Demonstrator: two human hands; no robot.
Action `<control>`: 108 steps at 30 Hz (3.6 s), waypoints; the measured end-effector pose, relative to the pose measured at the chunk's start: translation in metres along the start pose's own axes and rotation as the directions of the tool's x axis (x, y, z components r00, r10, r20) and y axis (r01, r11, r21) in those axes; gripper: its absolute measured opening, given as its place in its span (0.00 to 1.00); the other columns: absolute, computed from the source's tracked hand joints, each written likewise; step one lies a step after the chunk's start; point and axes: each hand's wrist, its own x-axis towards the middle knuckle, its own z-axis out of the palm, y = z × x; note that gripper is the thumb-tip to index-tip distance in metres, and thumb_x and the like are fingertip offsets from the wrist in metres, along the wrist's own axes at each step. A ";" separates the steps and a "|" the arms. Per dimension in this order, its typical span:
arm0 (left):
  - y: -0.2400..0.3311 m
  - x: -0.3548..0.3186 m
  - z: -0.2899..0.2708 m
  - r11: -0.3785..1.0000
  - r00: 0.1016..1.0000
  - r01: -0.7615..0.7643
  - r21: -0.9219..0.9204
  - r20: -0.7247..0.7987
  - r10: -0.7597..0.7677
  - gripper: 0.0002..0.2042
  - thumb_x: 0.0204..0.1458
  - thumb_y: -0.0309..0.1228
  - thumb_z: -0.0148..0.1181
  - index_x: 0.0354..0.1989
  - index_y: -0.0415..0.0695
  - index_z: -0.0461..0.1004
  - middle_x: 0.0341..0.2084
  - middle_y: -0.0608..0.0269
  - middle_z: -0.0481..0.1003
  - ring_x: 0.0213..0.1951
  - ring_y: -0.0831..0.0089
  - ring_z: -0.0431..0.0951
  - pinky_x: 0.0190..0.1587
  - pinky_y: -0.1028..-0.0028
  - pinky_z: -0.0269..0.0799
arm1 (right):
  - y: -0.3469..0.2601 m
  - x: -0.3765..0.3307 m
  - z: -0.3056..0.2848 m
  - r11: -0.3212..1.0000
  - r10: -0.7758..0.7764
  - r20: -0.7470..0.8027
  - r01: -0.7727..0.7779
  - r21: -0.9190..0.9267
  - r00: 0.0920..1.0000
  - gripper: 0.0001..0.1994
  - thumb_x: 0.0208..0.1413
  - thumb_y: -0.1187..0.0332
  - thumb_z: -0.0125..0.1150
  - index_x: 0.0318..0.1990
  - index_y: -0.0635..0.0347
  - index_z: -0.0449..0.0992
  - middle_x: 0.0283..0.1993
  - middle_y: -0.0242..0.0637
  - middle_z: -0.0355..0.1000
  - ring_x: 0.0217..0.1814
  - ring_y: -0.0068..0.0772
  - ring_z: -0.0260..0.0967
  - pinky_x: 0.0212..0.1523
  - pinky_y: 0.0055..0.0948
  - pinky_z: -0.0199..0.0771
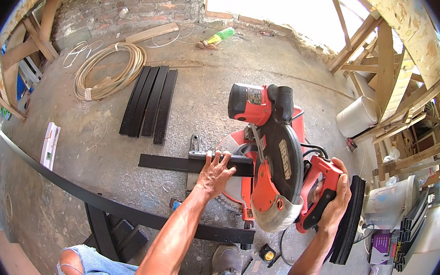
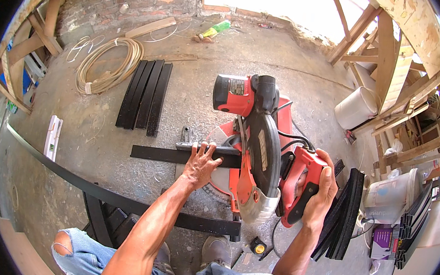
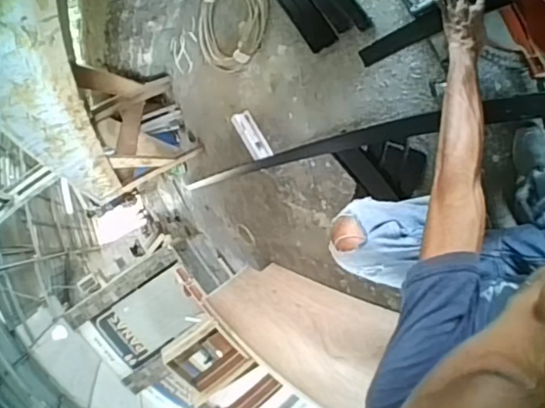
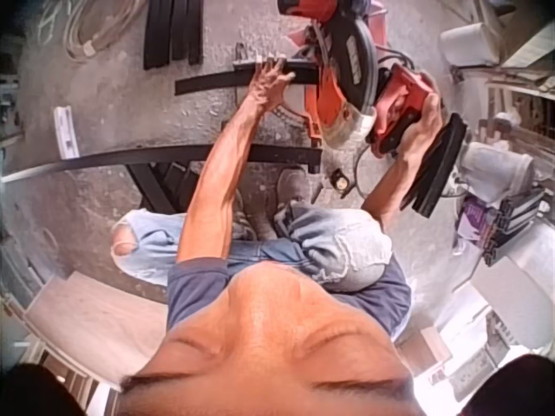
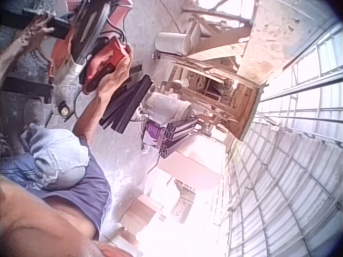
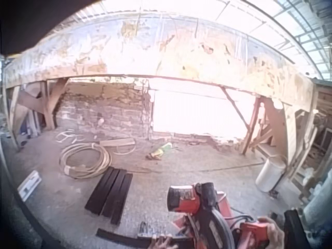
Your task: The person measures a black metal strip with a tape measure, marks it with a pen, and then cuts it using a miter saw before repeating the process with other strips.
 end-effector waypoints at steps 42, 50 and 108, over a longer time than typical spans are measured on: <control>0.000 0.001 -0.005 1.000 0.999 0.009 -0.009 0.033 -0.009 0.16 0.55 0.31 0.58 0.51 0.60 0.81 0.62 0.53 0.63 0.66 0.52 0.58 0.66 0.47 0.47 | 0.055 -0.044 -0.015 0.991 -0.115 0.011 0.114 0.072 0.993 0.31 0.71 0.45 0.43 0.63 0.67 0.67 0.24 0.30 0.70 0.19 0.17 0.64 0.20 0.18 0.62; 0.001 0.003 -0.001 0.998 1.000 -0.020 0.052 0.017 0.019 0.22 0.48 0.30 0.62 0.54 0.62 0.81 0.60 0.53 0.64 0.64 0.52 0.59 0.66 0.48 0.48 | 0.035 -0.030 -0.014 0.996 -0.060 0.011 0.059 0.063 0.998 0.30 0.71 0.45 0.44 0.62 0.65 0.69 0.24 0.31 0.71 0.19 0.17 0.64 0.19 0.18 0.62; -0.004 -0.010 -0.013 0.996 0.996 -0.082 -0.019 -0.038 0.081 0.22 0.50 0.33 0.66 0.57 0.54 0.78 0.67 0.45 0.56 0.71 0.47 0.53 0.68 0.41 0.46 | -0.028 0.129 0.019 0.802 0.157 0.404 -0.355 0.480 0.901 0.24 0.62 0.48 0.62 0.45 0.66 0.77 0.30 0.42 0.76 0.19 0.27 0.70 0.21 0.30 0.73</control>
